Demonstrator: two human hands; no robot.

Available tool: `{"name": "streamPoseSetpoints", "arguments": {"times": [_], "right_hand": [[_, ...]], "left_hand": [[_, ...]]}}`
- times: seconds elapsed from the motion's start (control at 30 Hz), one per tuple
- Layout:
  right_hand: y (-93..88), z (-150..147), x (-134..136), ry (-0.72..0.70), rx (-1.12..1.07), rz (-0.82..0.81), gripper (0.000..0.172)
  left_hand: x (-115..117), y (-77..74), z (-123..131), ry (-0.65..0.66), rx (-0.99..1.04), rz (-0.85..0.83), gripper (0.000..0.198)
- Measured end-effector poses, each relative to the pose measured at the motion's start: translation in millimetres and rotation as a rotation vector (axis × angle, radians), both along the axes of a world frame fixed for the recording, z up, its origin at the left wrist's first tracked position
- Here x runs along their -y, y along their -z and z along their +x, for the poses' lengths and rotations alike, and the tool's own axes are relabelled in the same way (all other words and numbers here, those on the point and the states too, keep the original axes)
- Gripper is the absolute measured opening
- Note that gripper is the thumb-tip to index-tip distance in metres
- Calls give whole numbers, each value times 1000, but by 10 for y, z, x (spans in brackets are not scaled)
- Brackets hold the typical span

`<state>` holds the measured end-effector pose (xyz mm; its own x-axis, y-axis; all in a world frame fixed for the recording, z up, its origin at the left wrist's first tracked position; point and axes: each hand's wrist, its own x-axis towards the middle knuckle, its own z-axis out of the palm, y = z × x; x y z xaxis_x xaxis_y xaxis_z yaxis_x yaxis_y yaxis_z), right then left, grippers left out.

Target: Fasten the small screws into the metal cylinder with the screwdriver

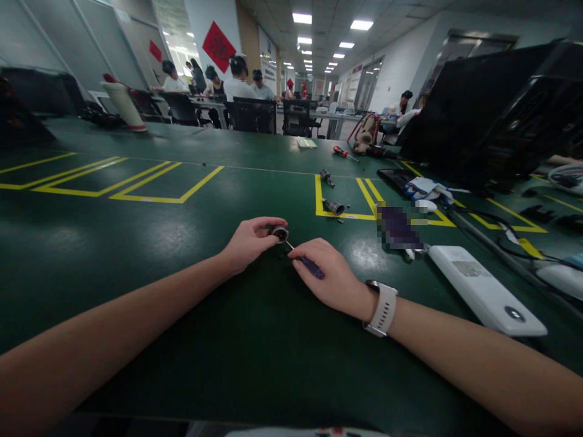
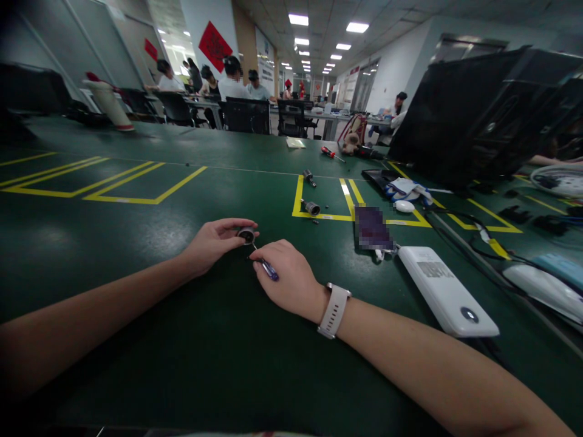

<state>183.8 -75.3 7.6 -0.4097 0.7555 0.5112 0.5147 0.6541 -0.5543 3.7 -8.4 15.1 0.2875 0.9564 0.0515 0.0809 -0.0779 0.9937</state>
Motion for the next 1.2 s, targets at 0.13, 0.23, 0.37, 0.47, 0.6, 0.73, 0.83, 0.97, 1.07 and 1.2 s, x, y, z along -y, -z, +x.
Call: {"name": "streamPoseSetpoints", "arguments": {"times": [0.13, 0.23, 0.37, 0.47, 0.6, 0.73, 0.83, 0.97, 1.07, 1.2], "right_hand": [[3, 2, -6, -14, 10, 6, 16], [-2, 0, -4, -32, 24, 18, 17], [-13, -4, 11, -53, 41, 38, 16], [-13, -3, 19, -60, 62, 38, 17], [-9, -2, 12, -60, 63, 31, 19], [-24, -5, 12, -62, 35, 32, 18], [-33, -2, 19, -62, 22, 38, 17], [-30, 2, 21, -65, 15, 31, 18], [-26, 1, 15, -63, 16, 29, 18], [-25, 0, 17, -68, 15, 26, 17]], "left_hand": [[-2, -1, 4, -12, -15, 10, 39], [-3, -2, 16, -17, -7, 10, 36], [8, -13, 33, -31, 0, 1, 35], [14, -13, 36, -33, 5, -7, 36], [6, 1, 30, -28, 21, 2, 35], [4, 2, 29, -28, 18, 9, 33], [5, -3, 32, -36, 12, 14, 31], [-2, 7, 31, -33, 4, 20, 30], [-11, 16, 31, -34, 12, 18, 31], [19, -26, 43, -48, 12, 0, 31]]}}
